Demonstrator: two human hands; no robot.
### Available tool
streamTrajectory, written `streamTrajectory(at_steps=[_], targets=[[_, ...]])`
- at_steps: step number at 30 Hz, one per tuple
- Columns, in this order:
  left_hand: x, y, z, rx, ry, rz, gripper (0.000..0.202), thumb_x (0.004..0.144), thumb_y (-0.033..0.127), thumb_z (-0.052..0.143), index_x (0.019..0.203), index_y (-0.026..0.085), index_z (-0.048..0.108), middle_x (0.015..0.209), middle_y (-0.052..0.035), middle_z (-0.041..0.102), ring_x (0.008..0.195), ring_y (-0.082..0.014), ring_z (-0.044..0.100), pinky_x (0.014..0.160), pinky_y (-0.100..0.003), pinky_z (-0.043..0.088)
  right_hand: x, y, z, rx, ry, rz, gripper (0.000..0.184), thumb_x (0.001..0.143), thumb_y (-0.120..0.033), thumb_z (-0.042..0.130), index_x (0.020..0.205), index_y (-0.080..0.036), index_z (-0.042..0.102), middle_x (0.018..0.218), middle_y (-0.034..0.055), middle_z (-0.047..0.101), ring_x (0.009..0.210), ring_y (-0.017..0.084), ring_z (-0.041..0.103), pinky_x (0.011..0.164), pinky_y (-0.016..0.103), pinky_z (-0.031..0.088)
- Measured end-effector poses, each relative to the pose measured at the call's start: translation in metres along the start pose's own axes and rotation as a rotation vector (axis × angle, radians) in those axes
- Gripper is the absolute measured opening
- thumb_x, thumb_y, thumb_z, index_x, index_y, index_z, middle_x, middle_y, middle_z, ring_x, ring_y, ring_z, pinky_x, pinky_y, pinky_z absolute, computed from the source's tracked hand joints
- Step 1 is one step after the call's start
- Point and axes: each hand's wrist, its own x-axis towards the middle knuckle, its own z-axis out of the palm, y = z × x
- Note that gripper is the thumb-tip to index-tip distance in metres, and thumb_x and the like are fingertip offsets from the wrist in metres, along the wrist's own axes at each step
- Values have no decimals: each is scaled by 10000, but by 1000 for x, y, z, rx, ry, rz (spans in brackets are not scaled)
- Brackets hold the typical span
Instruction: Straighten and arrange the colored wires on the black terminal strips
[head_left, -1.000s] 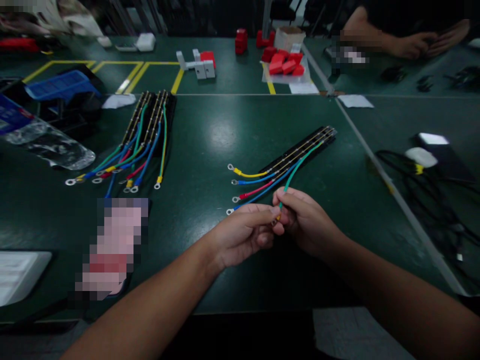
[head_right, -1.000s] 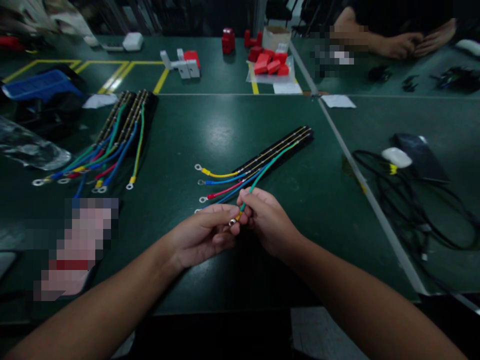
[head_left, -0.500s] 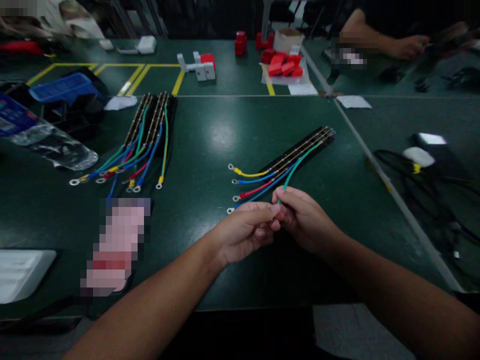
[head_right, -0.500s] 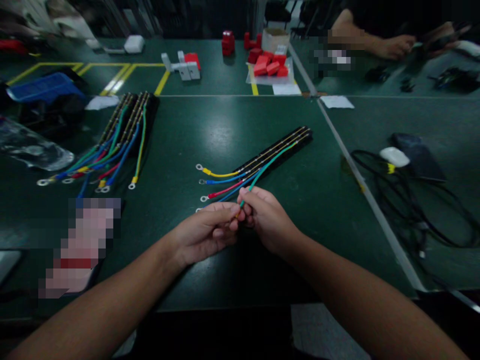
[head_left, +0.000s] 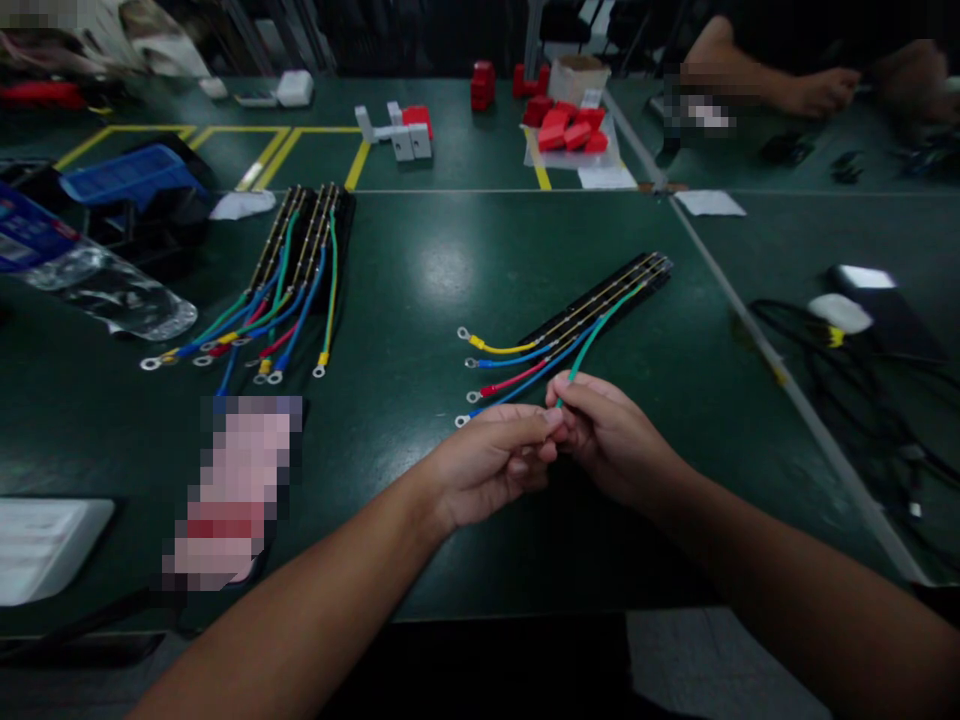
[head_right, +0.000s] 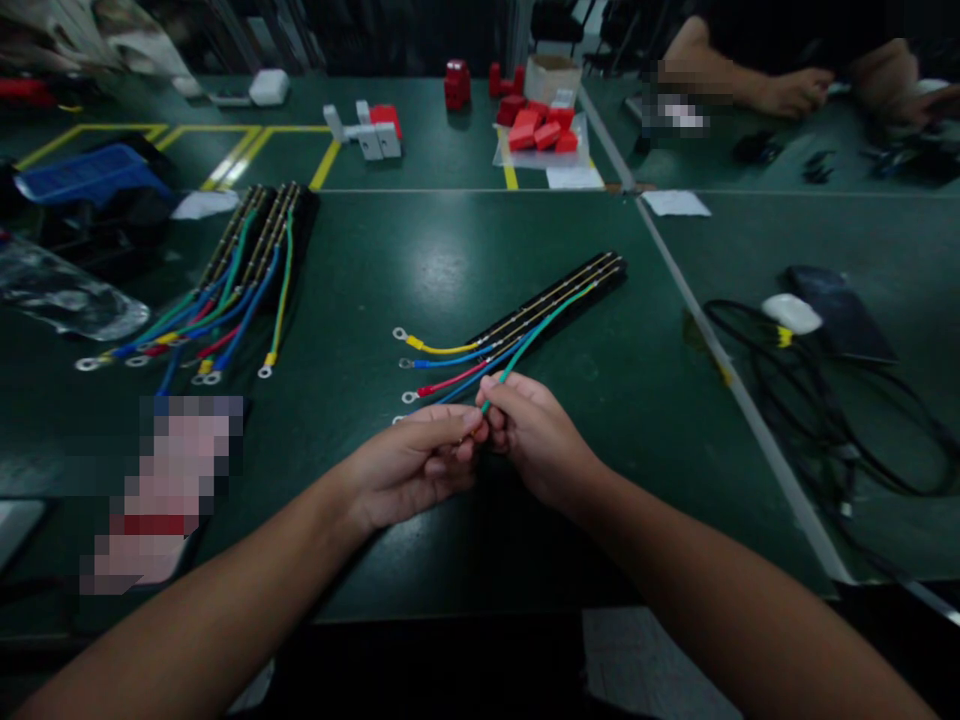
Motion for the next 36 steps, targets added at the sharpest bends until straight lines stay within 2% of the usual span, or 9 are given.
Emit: streamTrajectory(at_steps=[6, 14, 21, 26, 33, 36], targets=[[0, 2, 0, 14, -14, -33, 136, 853, 214, 565, 830, 88, 610, 654, -13, 588, 425, 6, 439, 425, -106, 309, -1, -1, 1, 6, 9, 32, 149, 767, -301, 612, 707, -183, 545, 500, -50, 459, 417, 69, 437, 410, 176, 353], [-1, 0, 1, 8, 12, -4, 135, 823, 235, 620, 812, 102, 597, 568, 47, 496, 385, 28, 338, 430, -108, 280, 0, 0, 0, 37, -3, 3, 176, 771, -289, 623, 667, -170, 546, 538, -41, 446, 474, 62, 456, 442, 161, 370], [0, 3, 2, -8, -4, -40, 160, 869, 209, 537, 823, 79, 618, 635, -14, 585, 416, -1, 461, 414, -102, 321, -1, -1, 0, 37, 0, 27, 153, 763, -294, 618, 710, -182, 528, 502, -60, 454, 415, 61, 447, 411, 168, 357], [-1, 4, 1, -25, -28, -47, 166, 864, 217, 542, 844, 81, 636, 656, -30, 614, 418, -14, 483, 415, -113, 343, -2, -3, 1, 58, -17, 18, 208, 766, -326, 618, 674, -187, 494, 491, -55, 457, 412, 65, 439, 410, 175, 350], [0, 2, 2, 4, 39, -3, 150, 809, 248, 632, 781, 103, 606, 545, 38, 517, 366, 23, 346, 415, -112, 282, -2, -2, 2, 77, -18, -3, 206, 757, -296, 627, 650, -171, 503, 512, -54, 424, 464, 59, 433, 445, 160, 355], [0, 2, 2, 11, 42, -16, 158, 806, 254, 635, 784, 101, 602, 558, 32, 525, 373, 21, 361, 413, -111, 276, -1, -2, 1, 57, -7, 6, 183, 767, -302, 615, 676, -173, 523, 518, -53, 430, 465, 63, 438, 439, 164, 353]])
